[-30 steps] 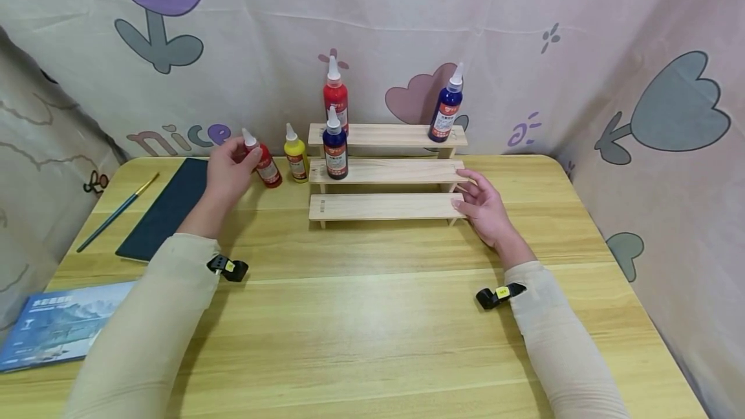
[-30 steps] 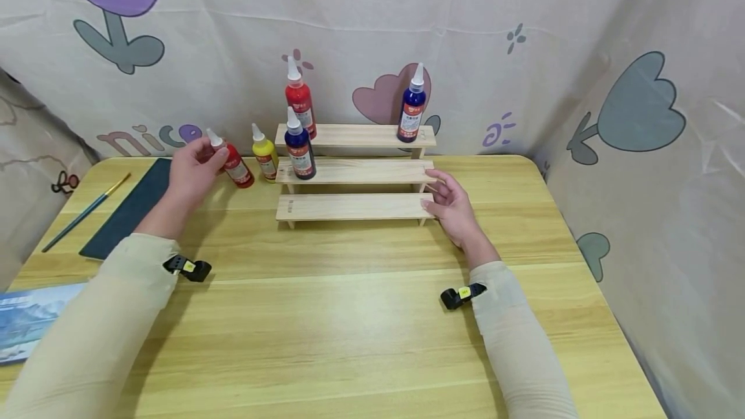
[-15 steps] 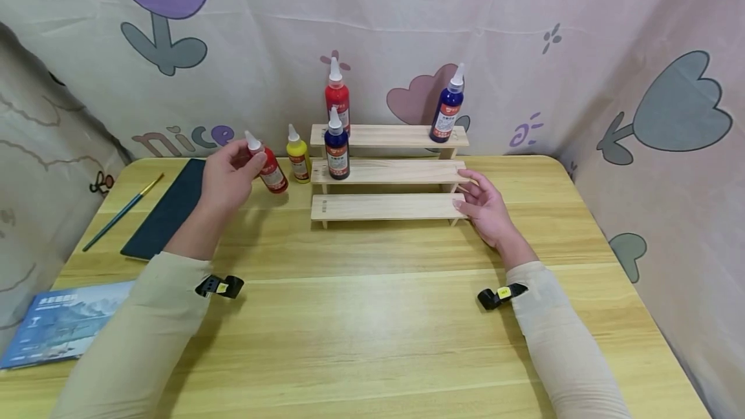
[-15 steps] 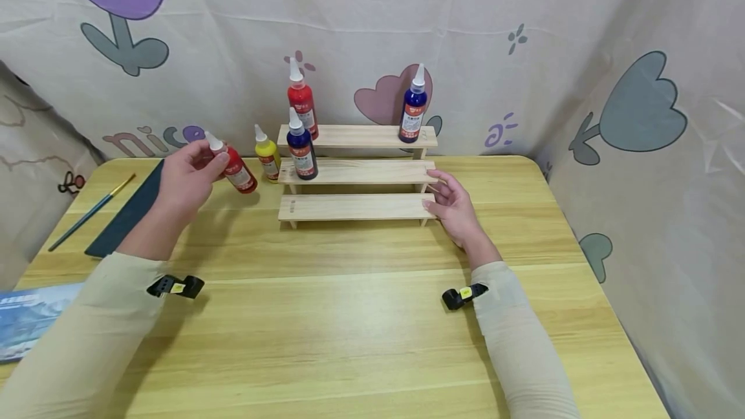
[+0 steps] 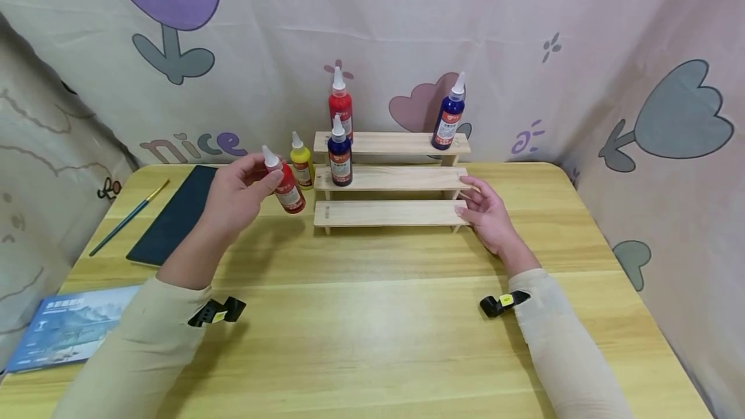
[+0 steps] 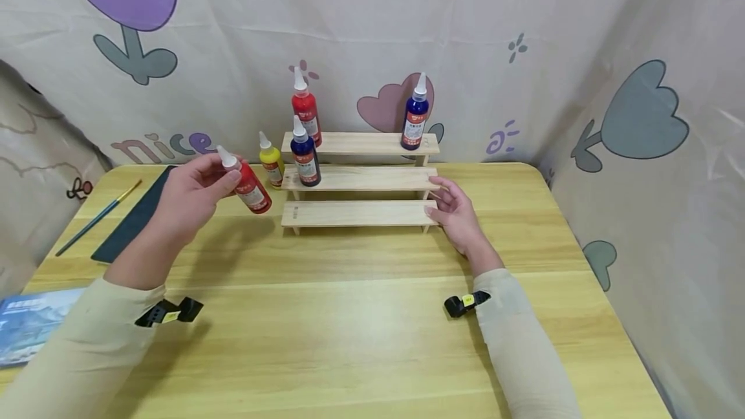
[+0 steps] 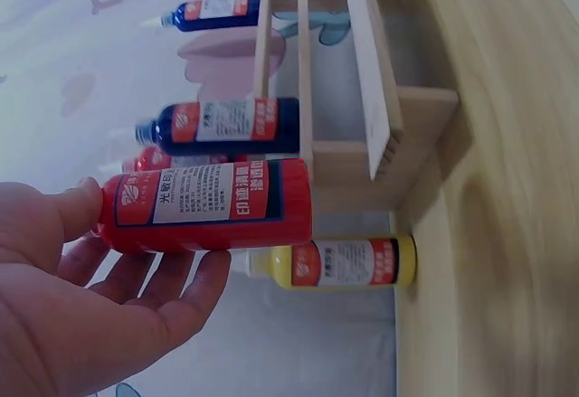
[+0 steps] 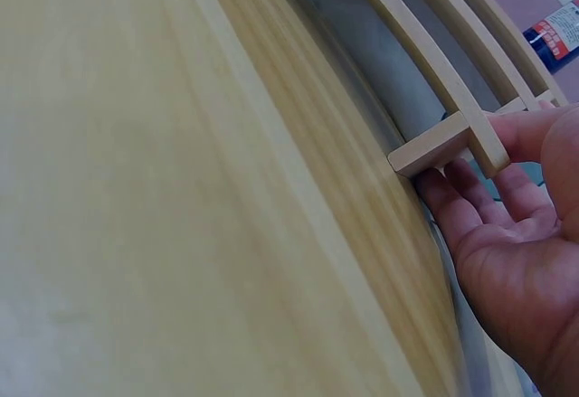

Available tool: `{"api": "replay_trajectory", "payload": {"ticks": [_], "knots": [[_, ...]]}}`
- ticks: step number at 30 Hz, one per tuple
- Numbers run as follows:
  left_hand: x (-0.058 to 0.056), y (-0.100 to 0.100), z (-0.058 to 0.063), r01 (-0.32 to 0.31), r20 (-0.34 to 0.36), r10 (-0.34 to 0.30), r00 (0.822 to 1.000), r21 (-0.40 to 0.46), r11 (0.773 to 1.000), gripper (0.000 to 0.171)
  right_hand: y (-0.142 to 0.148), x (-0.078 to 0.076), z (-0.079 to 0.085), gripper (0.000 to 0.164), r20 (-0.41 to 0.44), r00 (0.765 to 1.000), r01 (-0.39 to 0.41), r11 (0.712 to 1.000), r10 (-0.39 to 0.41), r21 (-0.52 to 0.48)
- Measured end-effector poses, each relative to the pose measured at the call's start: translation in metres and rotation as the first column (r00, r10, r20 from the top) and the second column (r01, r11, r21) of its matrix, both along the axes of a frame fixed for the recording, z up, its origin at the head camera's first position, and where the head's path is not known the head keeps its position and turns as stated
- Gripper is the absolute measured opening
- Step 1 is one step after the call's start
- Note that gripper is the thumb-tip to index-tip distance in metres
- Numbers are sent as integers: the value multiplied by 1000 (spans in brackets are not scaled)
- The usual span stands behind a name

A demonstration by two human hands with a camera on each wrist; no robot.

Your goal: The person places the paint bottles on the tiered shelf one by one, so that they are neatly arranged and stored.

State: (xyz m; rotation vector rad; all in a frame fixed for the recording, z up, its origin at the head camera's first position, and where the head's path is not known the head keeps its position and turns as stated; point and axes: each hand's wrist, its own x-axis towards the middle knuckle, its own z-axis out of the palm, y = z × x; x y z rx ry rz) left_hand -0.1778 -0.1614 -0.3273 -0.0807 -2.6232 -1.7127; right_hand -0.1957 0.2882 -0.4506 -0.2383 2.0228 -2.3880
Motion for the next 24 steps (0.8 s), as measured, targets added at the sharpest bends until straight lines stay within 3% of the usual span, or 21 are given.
{"api": "replay_trajectory", "payload": {"ticks": [10,18,24], "knots": [[15,28,15,127,-10,-127,992,1,992,38,1,1,-3,72,-9,1000,-8,1000,8,-3],[11,69,24,255,-80,-249,965,71,964,31,0,1,-3,70,-10,1000,-6,1000,6,1],[3,102,30,316,-127,-303,945,99,944,31,1,1,-4,70,-14,1000,-14,1000,14,9]]}}
